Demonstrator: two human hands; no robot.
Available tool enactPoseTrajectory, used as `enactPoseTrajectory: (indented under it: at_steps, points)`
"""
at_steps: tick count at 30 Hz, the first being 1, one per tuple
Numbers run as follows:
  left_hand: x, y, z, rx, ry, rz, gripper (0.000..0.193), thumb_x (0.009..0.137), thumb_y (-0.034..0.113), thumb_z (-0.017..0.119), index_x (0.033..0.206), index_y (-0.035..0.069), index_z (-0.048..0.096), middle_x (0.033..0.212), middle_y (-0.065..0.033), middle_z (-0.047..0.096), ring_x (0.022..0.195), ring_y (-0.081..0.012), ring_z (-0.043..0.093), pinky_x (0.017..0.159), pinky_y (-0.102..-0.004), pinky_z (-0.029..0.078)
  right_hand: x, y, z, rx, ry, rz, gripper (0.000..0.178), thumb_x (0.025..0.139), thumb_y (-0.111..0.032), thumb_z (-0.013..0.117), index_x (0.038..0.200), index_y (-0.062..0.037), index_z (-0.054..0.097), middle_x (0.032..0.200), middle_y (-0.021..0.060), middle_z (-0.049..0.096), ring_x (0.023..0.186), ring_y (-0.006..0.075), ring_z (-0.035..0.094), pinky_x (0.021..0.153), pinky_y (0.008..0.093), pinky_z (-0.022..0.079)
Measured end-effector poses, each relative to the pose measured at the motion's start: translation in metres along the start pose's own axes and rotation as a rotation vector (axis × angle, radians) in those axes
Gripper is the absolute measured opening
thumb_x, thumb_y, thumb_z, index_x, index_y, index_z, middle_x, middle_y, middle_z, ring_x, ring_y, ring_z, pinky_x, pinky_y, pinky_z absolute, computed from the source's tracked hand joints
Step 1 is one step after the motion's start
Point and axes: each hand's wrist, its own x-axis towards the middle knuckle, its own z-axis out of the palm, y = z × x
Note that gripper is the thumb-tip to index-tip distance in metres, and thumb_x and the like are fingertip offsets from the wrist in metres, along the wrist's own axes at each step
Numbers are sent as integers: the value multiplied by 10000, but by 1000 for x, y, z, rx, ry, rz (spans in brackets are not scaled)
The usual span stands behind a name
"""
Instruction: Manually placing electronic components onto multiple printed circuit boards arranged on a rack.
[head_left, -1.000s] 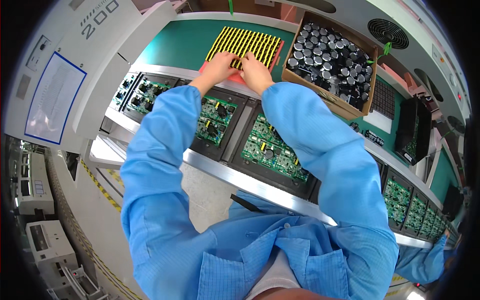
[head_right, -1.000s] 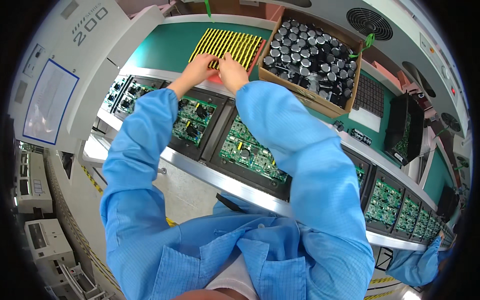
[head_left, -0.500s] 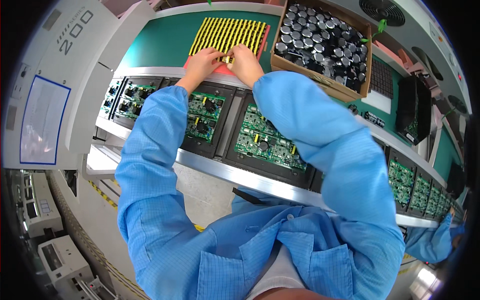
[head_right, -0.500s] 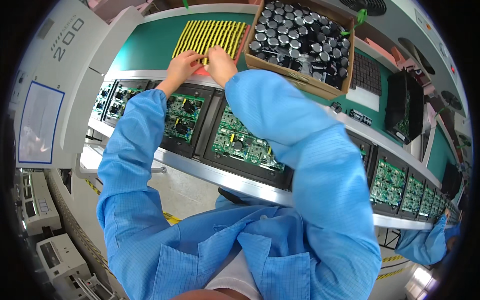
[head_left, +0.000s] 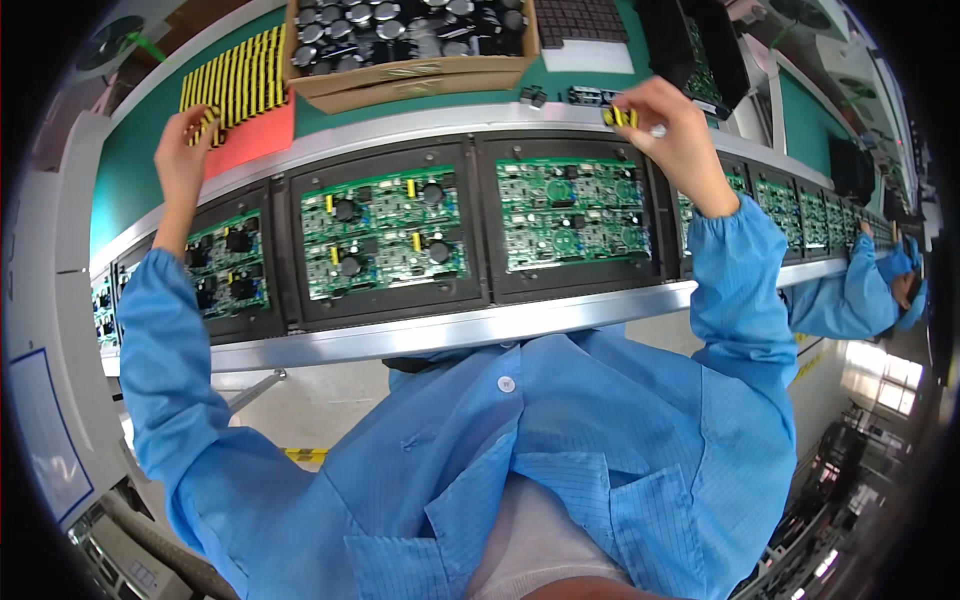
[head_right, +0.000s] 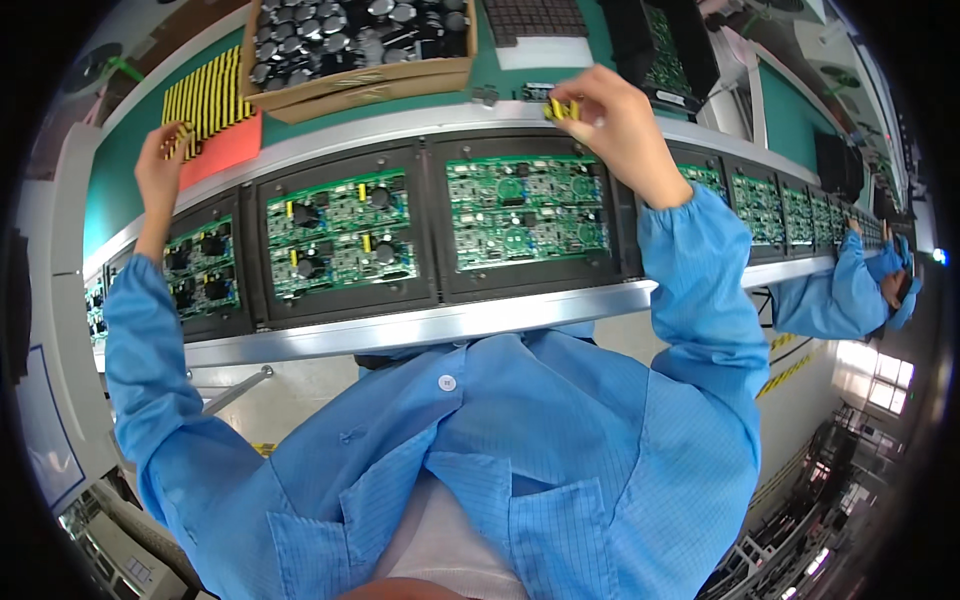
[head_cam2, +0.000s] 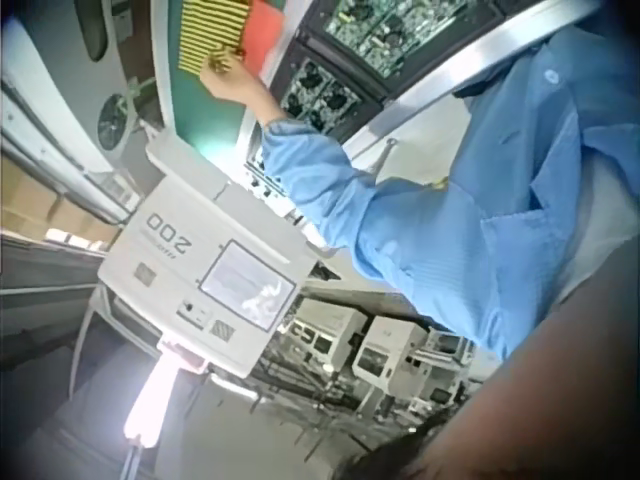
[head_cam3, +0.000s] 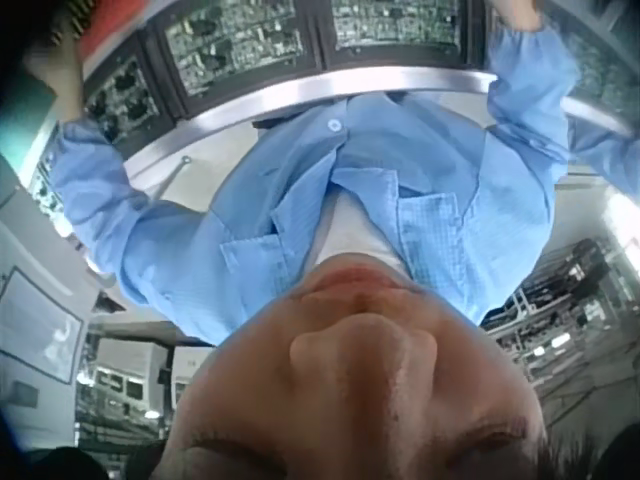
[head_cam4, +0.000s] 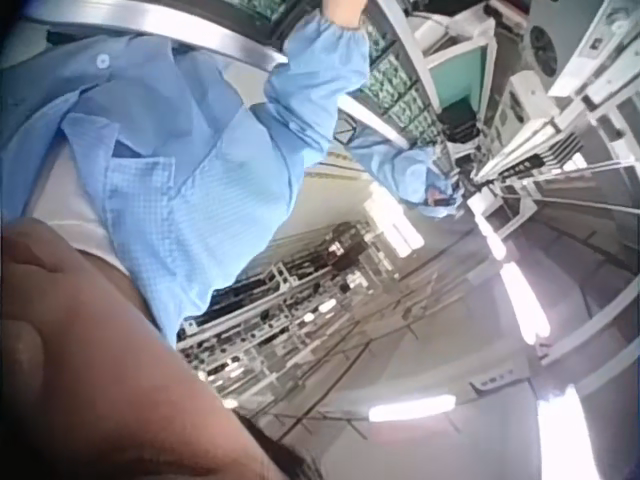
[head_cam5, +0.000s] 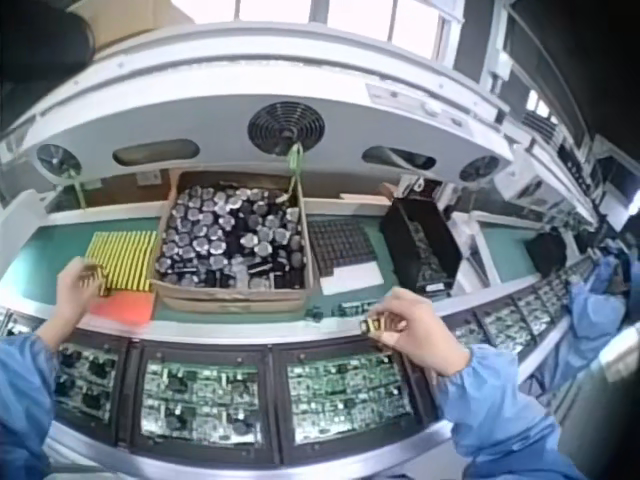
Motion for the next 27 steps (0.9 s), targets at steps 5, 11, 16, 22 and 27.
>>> enactPoseTrajectory:
  at_steps: [5,11,16,22,27]
  points:
    - [14,144,2,-551,116,-191,319,923,36,768,1211,-27,646,1130,-111,710,1027,-148,678,908,-280,570,-71,51,20,17,-56,192,306,780,68,800,1062,-24,723,941,33,593,695,118,547,665,266,482]
    - [-10,312,74,-583,-424,-18,319,850,87,788,1161,113,722,1019,-7,729,874,-84,639,650,-222,514,-77,57,50,44,-21,148,313,786,71,785,1077,-26,723,948,48,578,722,150,573,671,291,498]
    - [-21,354,133,-449,-573,253,255,814,144,794,1056,122,716,852,-91,695,813,-274,648,783,-398,567,-79,56,53,-20,12,116,298,788,31,802,1066,-47,730,948,66,575,737,195,603,680,329,521]
    - [-25,364,156,-235,-698,426,270,825,173,804,1076,148,708,885,-85,653,867,-279,668,751,-404,565,-81,56,58,-26,22,149,284,793,30,795,1061,-34,729,956,70,582,753,206,627,700,344,541]
    - [-21,365,154,-204,-719,494,261,813,179,813,1060,157,728,878,-70,658,887,-259,662,759,-401,570,-81,52,58,-127,25,86,303,808,26,786,1096,-34,713,1000,65,613,755,204,636,696,340,540]
